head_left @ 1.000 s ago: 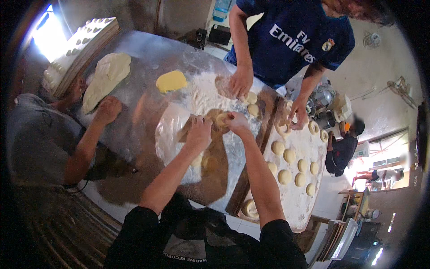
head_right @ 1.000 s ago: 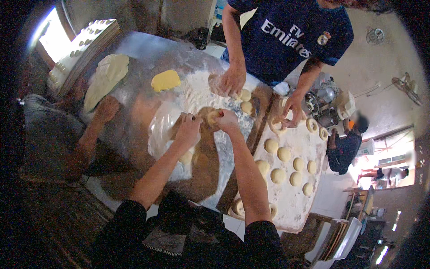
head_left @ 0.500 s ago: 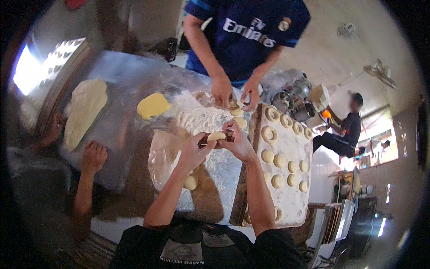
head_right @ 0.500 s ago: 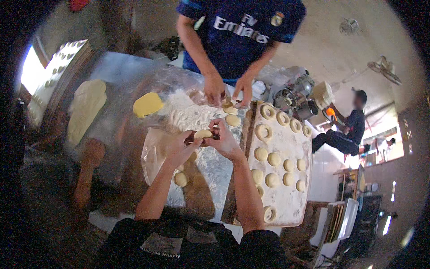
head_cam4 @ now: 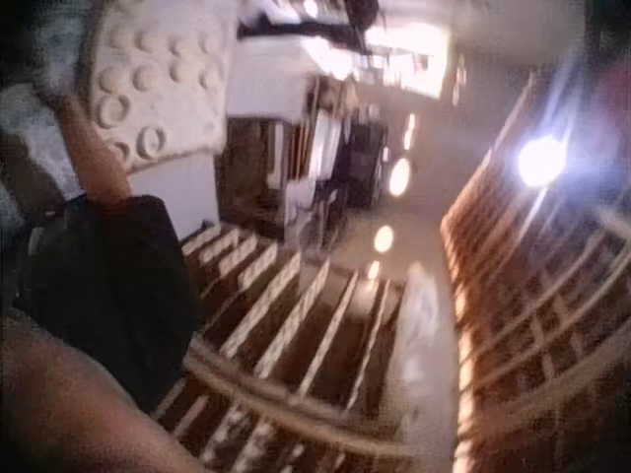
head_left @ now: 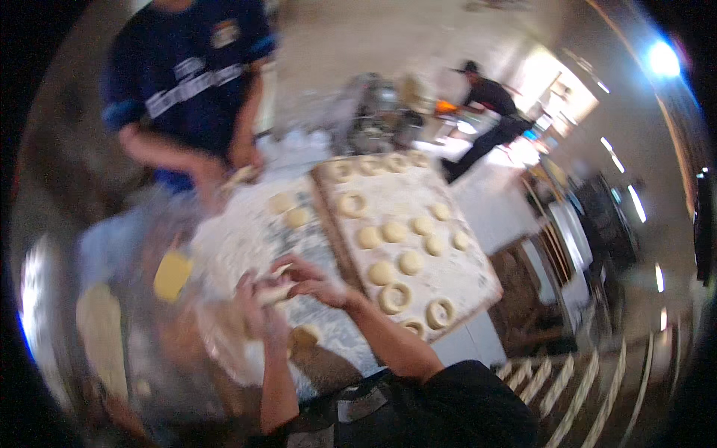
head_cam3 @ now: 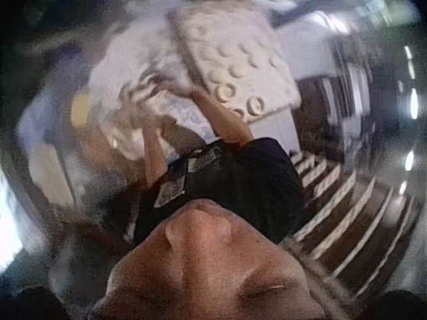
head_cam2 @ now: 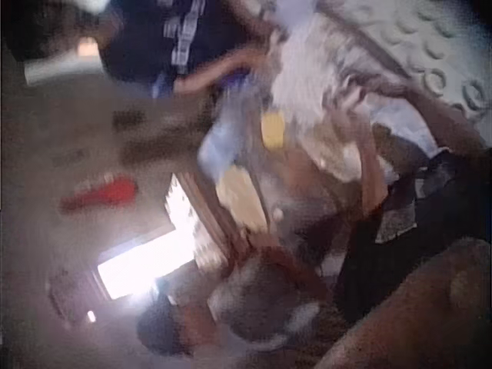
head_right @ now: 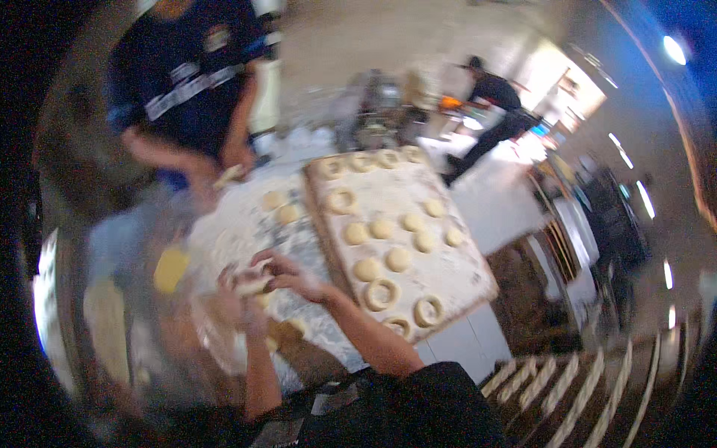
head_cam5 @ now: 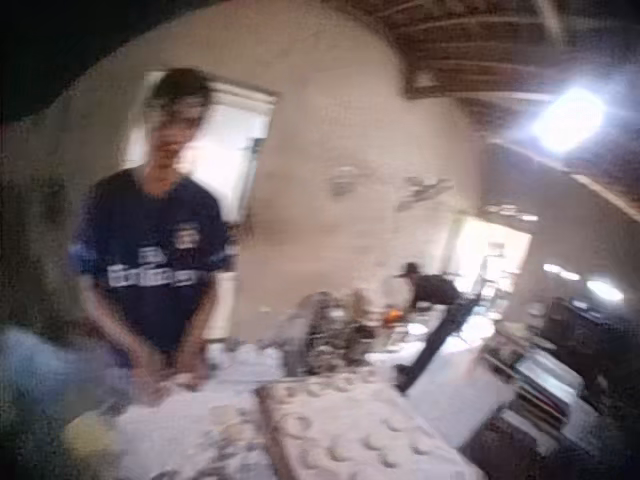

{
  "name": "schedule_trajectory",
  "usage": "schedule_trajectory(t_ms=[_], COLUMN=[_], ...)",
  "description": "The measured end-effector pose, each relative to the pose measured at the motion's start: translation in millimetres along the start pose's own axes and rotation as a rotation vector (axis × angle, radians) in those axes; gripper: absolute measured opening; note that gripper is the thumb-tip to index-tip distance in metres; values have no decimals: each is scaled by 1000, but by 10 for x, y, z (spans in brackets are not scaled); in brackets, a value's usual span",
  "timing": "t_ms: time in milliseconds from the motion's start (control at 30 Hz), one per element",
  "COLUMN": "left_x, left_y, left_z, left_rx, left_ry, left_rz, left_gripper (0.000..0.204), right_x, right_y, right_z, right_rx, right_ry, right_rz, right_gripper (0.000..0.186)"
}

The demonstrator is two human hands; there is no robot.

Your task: The person shapes small pieces of dough into ring shapes by hand and places them on a floured wooden board. The person then lifts the board and places it onto a multi-tiered wooden rack alongside other boards of shaped dough.

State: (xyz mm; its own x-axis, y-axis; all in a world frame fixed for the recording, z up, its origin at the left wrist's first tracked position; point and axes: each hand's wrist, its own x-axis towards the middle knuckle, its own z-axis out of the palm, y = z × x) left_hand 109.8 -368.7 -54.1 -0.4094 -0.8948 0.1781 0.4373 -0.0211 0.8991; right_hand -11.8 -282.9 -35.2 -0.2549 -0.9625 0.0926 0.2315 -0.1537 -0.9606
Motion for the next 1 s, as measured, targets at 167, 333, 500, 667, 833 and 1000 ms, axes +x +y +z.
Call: schedule_trajectory(t_ms=[167, 333, 500, 667, 833, 1000], left_x=[-247, -386, -701, -978, -1270, -1614], left_y=[321, -172, -23, -107, -187, -92], left_z=[404, 445, 850, 1116, 1537, 1990], left_rx=[-285, 316, 271, 101, 84, 403], left_ry=[-233, -225, -372, -398, -426, -439], left_rz=[84, 172, 92, 23, -200, -94], left_gripper=[38, 37, 33, 28, 32, 25], right_x=[-247, -609, -1048, -1397, -1802, -2275], right_y=[-317, -503, -697, -743, -620, -867], right_z=[94, 115, -92, -457, -838, -936], right_rx=[520, -2, -126, 91, 460, -213], right_ry=[329, 318, 316, 272, 117, 379], right_rz=[16, -183, -40, -155, -305, -261], right_gripper=[43, 50, 54, 53, 60, 63])
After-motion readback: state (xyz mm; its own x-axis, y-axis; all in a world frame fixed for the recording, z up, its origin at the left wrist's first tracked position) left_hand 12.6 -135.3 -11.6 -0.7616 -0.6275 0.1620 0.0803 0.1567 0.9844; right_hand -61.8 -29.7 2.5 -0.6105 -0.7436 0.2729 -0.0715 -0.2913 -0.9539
